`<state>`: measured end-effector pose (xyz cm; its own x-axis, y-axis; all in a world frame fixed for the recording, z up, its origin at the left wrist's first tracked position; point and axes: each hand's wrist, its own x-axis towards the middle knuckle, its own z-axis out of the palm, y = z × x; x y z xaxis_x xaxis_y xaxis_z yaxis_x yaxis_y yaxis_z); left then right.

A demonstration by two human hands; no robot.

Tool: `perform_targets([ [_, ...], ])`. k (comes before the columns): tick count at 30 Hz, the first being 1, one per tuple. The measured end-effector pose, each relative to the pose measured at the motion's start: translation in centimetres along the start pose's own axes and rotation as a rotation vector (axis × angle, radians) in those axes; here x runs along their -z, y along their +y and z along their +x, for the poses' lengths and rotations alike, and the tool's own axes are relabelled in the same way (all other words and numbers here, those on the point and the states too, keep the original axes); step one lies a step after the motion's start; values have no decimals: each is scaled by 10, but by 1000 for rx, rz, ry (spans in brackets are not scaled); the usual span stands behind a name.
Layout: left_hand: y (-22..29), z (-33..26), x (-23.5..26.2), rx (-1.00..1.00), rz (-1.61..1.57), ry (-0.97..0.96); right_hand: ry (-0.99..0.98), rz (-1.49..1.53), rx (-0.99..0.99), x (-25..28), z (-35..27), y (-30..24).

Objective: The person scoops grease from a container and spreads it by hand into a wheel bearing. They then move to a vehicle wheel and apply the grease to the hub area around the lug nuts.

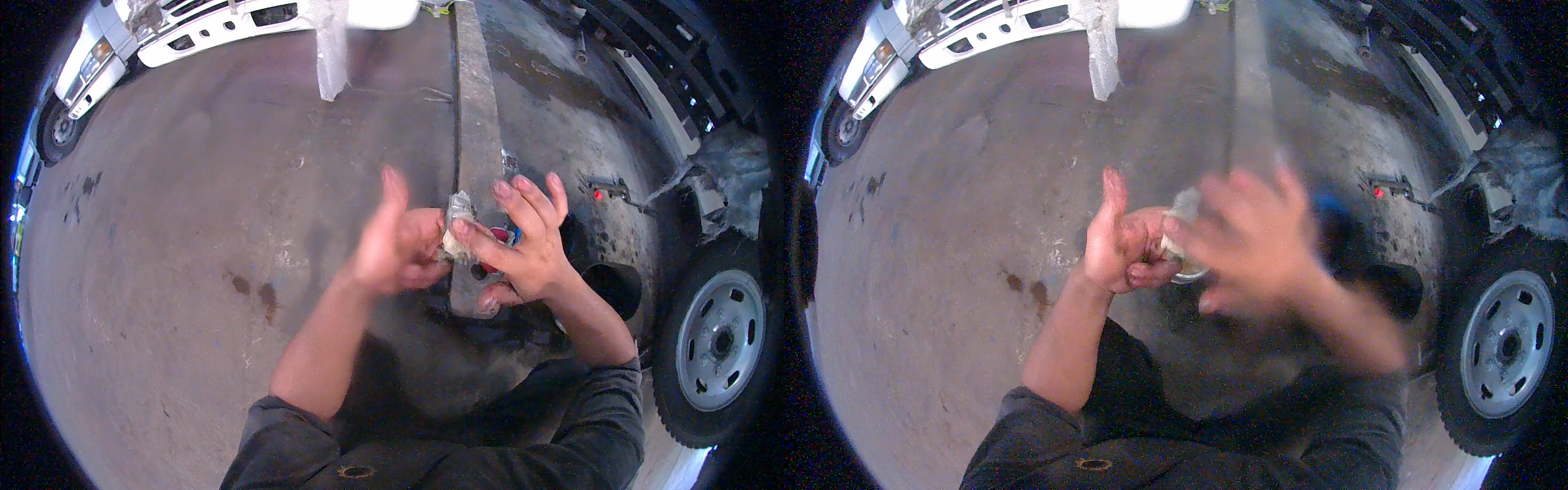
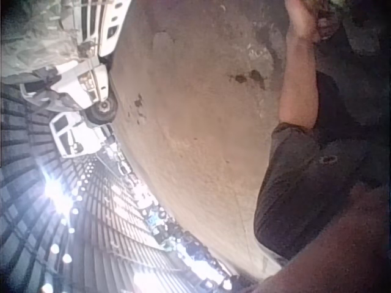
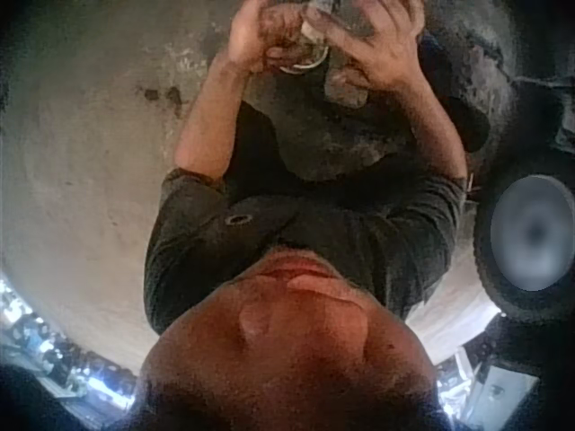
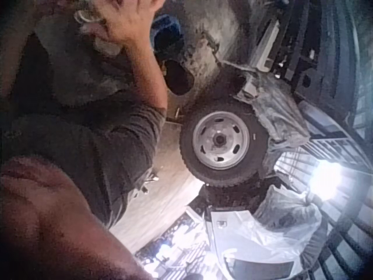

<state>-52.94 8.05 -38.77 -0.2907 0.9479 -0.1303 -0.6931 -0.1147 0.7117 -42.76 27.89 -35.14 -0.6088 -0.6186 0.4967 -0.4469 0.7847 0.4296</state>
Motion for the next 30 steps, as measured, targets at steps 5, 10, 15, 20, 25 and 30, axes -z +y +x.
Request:
perform_targets([
  [5,3,2,-10,-23,179,18,-44,594,-425,-12,3,-1],
  [10,1,0,-18,-12,232,177,-118,721,-388,-17,-3,-2],
  [15,1,2,-13,-40,196,73,-3,635,-314,-7,-25,4],
  [20,2,1,-10,-25,149,-18,186,401,-222,-9,-26,-7],
  [25,0,1,-11,19,38,22,139,-111,70,-9,-18,-14],
  [30,-1,3,-9,-15,15,-56,94,-100,-147,-15,-19,-8],
])
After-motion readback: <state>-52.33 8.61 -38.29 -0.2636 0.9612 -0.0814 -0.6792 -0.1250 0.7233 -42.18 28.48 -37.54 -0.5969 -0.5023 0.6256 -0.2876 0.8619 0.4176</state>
